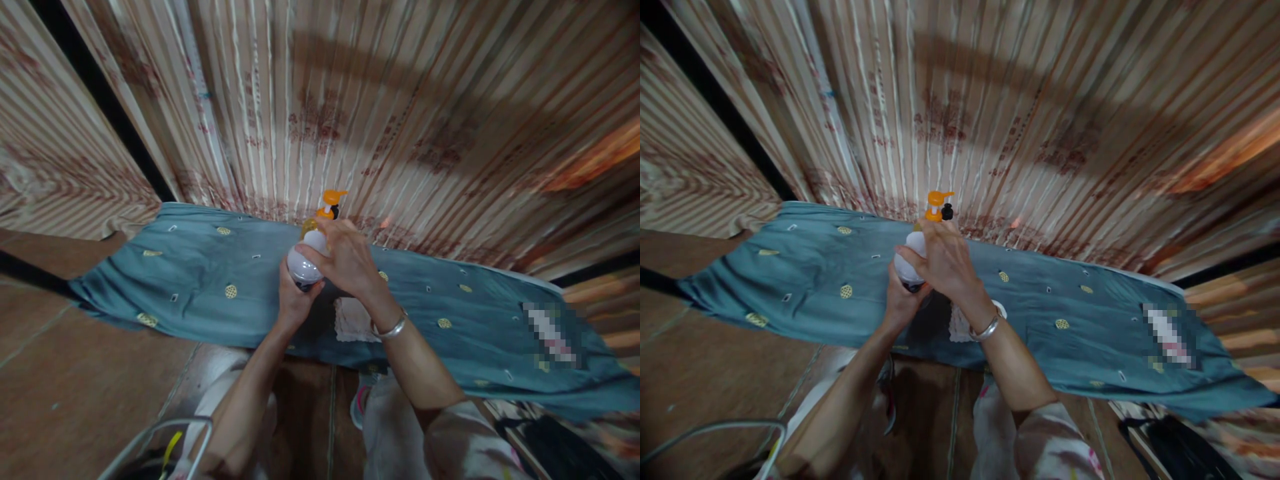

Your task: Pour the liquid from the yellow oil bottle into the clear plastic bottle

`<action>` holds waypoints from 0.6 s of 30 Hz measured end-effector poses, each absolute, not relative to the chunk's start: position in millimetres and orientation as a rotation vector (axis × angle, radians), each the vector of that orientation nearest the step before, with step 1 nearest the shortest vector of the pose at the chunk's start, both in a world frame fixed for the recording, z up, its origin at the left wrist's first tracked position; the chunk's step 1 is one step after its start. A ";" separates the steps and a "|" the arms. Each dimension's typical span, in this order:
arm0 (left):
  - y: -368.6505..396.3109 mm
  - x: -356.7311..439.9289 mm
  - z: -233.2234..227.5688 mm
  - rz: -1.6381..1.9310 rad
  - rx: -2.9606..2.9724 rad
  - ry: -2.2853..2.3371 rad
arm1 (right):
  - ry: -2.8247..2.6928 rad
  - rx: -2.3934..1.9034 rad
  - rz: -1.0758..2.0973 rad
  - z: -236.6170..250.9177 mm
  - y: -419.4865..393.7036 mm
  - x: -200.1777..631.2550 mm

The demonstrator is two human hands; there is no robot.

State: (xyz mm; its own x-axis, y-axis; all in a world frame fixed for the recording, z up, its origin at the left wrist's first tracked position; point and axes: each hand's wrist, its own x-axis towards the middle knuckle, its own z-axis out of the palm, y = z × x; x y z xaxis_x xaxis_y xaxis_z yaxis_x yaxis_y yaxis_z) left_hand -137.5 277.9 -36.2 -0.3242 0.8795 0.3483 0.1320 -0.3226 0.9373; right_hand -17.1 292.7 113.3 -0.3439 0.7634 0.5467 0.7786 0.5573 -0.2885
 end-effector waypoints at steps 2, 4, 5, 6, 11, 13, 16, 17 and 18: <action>277.4 -137.0 -35.1 1.697 1.333 1.341 | -2.129 -1.267 -0.039 113.6 292.6 -19.4; 276.7 -136.3 -34.2 1.696 1.320 1.329 | -2.140 -1.272 -0.026 113.2 292.0 -19.9; 276.4 -136.0 -33.9 1.699 1.311 1.320 | -2.150 -1.263 -0.016 112.8 291.5 -19.4; 276.1 -135.8 -33.7 1.702 1.302 1.313 | -2.160 -1.248 -0.004 112.3 290.9 -18.8; 276.0 -135.9 -34.2 1.701 1.292 1.311 | -2.155 -1.190 0.056 111.4 288.3 -17.1; 276.6 -135.8 -34.8 1.710 1.294 1.302 | -2.120 -1.202 0.037 112.1 288.5 -18.1; 277.5 -135.2 -35.6 1.725 1.283 1.295 | -2.074 -1.249 0.002 113.4 289.9 -19.1; 277.6 -134.8 -35.7 1.730 1.277 1.295 | -2.067 -1.262 -0.003 113.7 290.3 -19.0; 277.6 -134.6 -35.7 1.734 1.272 1.292 | -2.065 -1.272 -0.005 113.8 290.4 -18.6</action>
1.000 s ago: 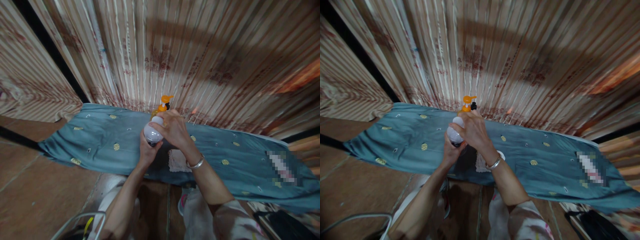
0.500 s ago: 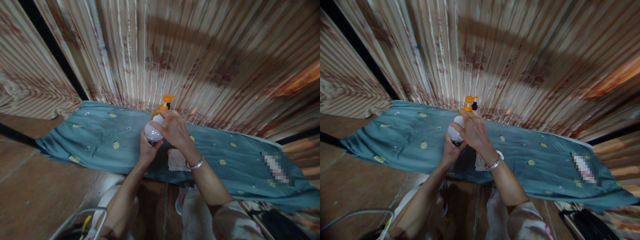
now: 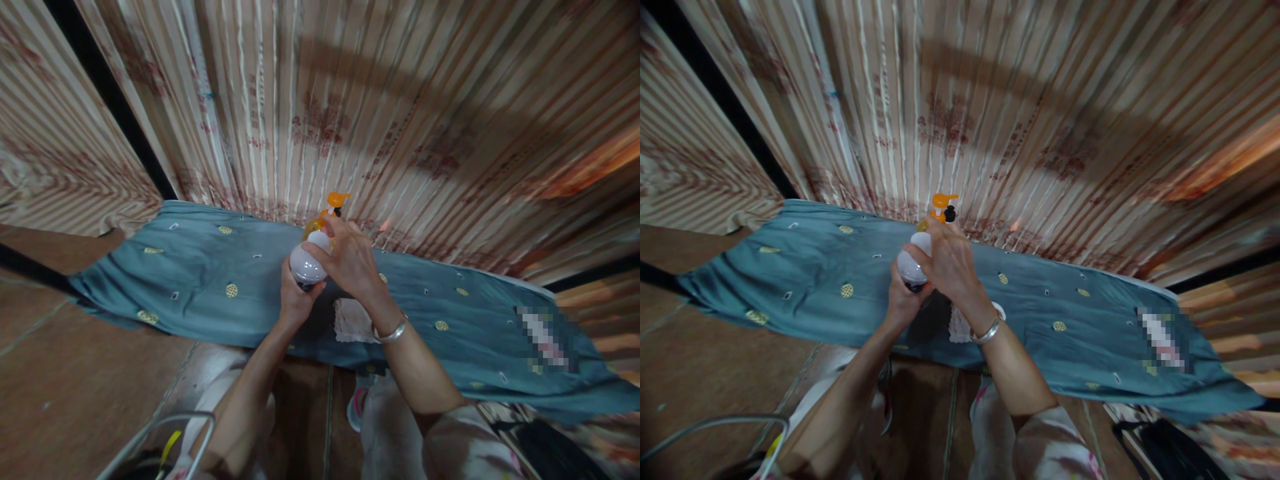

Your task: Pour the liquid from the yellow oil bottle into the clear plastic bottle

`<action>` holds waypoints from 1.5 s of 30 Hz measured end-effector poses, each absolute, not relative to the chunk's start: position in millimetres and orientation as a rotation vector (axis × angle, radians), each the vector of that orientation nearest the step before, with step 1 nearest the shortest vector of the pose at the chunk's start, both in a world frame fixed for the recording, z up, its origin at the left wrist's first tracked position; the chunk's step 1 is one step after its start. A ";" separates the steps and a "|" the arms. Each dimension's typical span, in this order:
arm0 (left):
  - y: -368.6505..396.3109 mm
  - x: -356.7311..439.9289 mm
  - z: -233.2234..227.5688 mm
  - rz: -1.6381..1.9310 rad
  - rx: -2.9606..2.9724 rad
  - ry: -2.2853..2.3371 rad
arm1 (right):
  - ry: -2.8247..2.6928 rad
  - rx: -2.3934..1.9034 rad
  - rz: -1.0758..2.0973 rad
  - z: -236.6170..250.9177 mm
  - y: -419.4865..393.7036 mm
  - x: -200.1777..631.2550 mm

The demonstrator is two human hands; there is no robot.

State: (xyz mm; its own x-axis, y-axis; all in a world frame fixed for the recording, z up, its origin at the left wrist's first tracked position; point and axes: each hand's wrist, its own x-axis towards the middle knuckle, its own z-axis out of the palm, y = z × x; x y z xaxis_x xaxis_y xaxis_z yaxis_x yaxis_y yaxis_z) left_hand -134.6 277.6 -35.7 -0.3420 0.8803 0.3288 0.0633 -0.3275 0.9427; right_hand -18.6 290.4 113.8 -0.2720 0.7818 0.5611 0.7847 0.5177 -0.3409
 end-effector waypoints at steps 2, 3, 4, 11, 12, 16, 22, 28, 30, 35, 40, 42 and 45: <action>277.4 -134.2 -35.2 1.740 1.274 1.283 | -2.077 -1.271 -0.004 113.5 289.7 -17.6; 277.2 -134.2 -34.7 1.738 1.280 1.280 | -2.087 -1.261 -0.002 113.2 289.1 -17.1; 276.9 -134.2 -34.2 1.733 1.284 1.279 | -2.098 -1.248 0.002 112.7 288.4 -16.8; 275.9 -135.6 -31.5 1.698 1.268 1.313 | -2.074 -1.262 -0.056 111.0 289.5 -21.7; 276.0 -135.6 -31.2 1.695 1.268 1.323 | -2.064 -1.285 -0.069 111.8 290.5 -22.3; 276.0 -135.3 -30.2 1.692 1.279 1.327 | -2.093 -1.326 -0.044 116.2 291.2 -21.1; 276.1 -135.3 -32.0 1.704 1.280 1.308 | -2.166 -1.236 0.040 118.6 286.1 -19.1; 276.0 -135.4 -32.7 1.692 1.269 1.316 | -2.083 -1.345 -0.090 119.4 290.2 -21.8; 276.0 -135.1 -32.1 1.690 1.270 1.317 | -2.095 -1.346 -0.082 120.7 290.2 -21.9; 276.8 -135.2 -33.2 1.691 1.266 1.330 | -2.171 -1.297 -0.007 122.7 286.2 -22.3; 277.0 -134.9 -32.9 1.705 1.268 1.326 | -2.133 -1.303 -0.110 119.4 289.9 -22.3; 276.8 -134.7 -31.6 1.704 1.274 1.323 | -2.115 -1.326 -0.135 118.5 292.2 -22.0; 276.6 -135.0 -29.6 1.706 1.283 1.315 | -2.128 -1.335 -0.114 119.4 292.5 -21.3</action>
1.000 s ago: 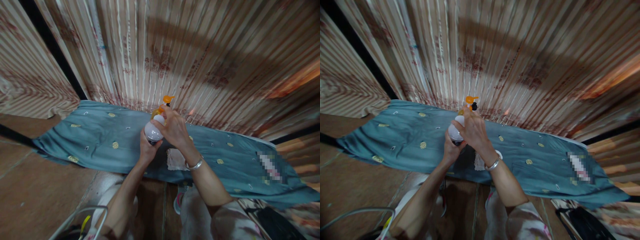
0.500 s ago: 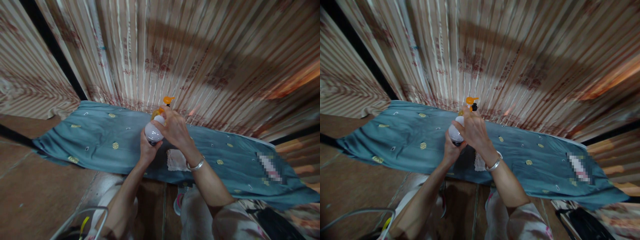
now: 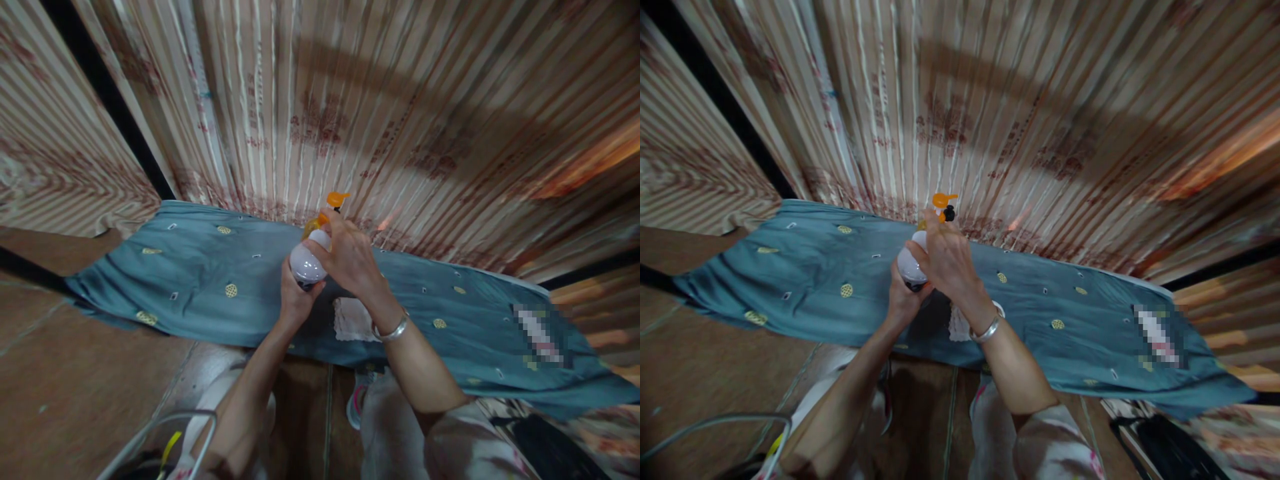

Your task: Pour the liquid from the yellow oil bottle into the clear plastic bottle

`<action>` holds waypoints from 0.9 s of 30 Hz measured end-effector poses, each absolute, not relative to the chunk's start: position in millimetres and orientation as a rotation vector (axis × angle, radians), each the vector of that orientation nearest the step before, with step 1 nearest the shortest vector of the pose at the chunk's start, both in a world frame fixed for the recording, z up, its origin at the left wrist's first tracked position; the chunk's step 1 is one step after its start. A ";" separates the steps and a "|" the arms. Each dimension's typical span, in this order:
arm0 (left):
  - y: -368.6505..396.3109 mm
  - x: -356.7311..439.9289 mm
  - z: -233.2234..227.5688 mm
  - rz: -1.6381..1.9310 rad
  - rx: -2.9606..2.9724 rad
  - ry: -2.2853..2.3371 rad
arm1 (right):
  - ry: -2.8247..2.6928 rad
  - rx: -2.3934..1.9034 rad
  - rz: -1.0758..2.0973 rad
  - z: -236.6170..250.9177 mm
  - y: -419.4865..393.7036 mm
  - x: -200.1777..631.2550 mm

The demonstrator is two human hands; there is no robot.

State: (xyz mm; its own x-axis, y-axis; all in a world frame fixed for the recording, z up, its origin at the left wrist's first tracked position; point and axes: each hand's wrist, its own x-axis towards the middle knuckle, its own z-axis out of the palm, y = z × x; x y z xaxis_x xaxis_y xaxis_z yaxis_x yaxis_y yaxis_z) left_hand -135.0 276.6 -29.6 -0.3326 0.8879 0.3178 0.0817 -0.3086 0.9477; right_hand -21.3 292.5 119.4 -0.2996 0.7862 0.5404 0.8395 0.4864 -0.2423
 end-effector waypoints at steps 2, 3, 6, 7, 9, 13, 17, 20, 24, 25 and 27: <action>276.6 -135.3 -28.7 1.703 1.287 1.310 | -2.155 -1.316 -0.067 121.0 290.8 -21.0; 276.6 -135.4 -28.4 1.697 1.286 1.309 | -2.170 -1.299 -0.039 121.9 289.8 -20.9; 276.4 -135.5 -27.7 1.683 1.274 1.317 | -2.192 -1.268 0.011 124.2 287.6 -21.4; 276.3 -135.5 -27.4 1.681 1.269 1.318 | -2.190 -1.272 0.006 124.8 287.4 -21.9; 275.9 -135.3 -26.9 1.678 1.265 1.317 | -2.179 -1.311 -0.036 125.7 287.8 -22.9; 275.5 -134.8 -26.5 1.675 1.265 1.323 | -2.163 -1.417 -0.111 125.8 290.0 -23.9; 275.8 -134.9 -27.1 1.677 1.262 1.321 | -2.178 -1.336 -0.073 124.3 290.7 -22.3; 276.2 -135.6 -27.8 1.682 1.265 1.325 | -2.208 -1.274 0.002 124.5 290.7 -20.4; 276.7 -136.8 -29.9 1.676 1.268 1.332 | -2.235 -1.248 0.074 126.6 292.7 -18.5; 276.8 -136.9 -30.6 1.678 1.265 1.334 | -2.238 -1.243 0.080 127.5 293.6 -18.1; 277.1 -137.0 -32.0 1.680 1.263 1.337 | -2.248 -1.230 0.080 130.2 295.3 -17.5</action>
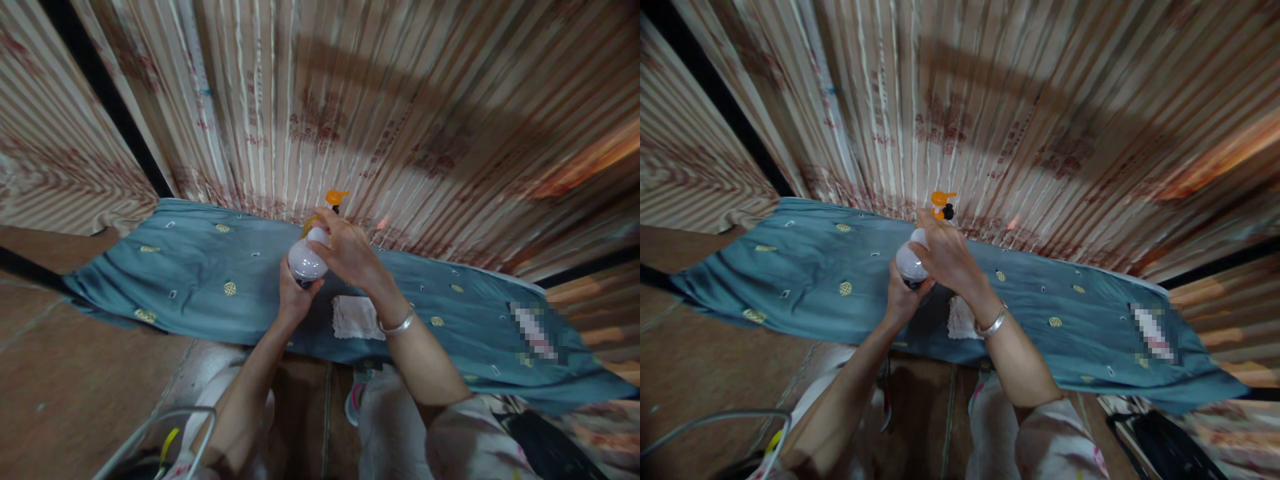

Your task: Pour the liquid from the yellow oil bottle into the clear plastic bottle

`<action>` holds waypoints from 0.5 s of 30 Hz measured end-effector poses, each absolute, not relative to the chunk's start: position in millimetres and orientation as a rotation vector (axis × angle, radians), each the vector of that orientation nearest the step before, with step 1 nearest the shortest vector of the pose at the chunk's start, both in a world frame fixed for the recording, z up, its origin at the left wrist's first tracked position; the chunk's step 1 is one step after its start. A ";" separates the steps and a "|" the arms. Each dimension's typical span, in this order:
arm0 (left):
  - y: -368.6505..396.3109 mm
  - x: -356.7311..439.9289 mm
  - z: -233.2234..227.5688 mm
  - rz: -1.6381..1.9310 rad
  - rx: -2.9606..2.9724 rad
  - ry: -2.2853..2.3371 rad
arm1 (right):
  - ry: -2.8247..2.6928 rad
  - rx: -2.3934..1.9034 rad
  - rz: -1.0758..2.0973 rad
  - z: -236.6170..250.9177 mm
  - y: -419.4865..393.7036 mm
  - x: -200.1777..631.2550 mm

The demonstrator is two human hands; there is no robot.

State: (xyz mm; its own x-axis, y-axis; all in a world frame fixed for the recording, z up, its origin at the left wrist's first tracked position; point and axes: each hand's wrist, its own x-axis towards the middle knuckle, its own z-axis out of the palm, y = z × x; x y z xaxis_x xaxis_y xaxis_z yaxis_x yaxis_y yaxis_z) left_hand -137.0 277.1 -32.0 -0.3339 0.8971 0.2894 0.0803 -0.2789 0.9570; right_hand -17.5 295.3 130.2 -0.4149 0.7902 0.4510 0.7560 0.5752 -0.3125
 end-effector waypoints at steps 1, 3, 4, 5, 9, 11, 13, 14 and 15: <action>277.1 -136.9 -32.6 1.678 1.265 1.339 | -2.261 -1.221 0.076 132.0 296.1 -17.2; 277.1 -136.9 -33.1 1.670 1.269 1.347 | -2.300 -1.203 0.061 135.8 297.3 -16.8; 277.0 -136.8 -32.9 1.667 1.268 1.350 | -2.323 -1.197 0.052 137.6 297.7 -16.7; 276.8 -136.7 -32.6 1.667 1.266 1.350 | -2.344 -1.195 0.042 139.1 298.0 -16.7; 275.6 -136.2 -30.1 1.680 1.263 1.330 | -2.417 -1.194 -0.011 141.5 299.3 -16.4; 275.3 -135.9 -29.3 1.685 1.257 1.328 | -2.443 -1.186 -0.032 141.6 299.9 -15.6; 275.4 -135.9 -29.3 1.692 1.251 1.325 | -2.460 -1.177 -0.037 142.4 299.7 -14.9; 275.5 -135.9 -29.6 1.693 1.251 1.323 | -2.462 -1.177 -0.037 143.4 299.0 -14.8; 275.7 -136.0 -30.0 1.694 1.251 1.324 | -2.459 -1.184 -0.040 144.8 298.0 -14.9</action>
State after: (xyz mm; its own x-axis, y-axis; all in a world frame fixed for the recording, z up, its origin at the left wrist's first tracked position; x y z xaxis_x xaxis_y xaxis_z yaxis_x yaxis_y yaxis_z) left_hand -136.0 275.7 -30.0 -0.3399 0.8946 0.2902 0.0659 -0.2852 0.9562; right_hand -14.9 298.0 144.8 -0.5555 0.7431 0.3731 0.7549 0.6389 -0.1484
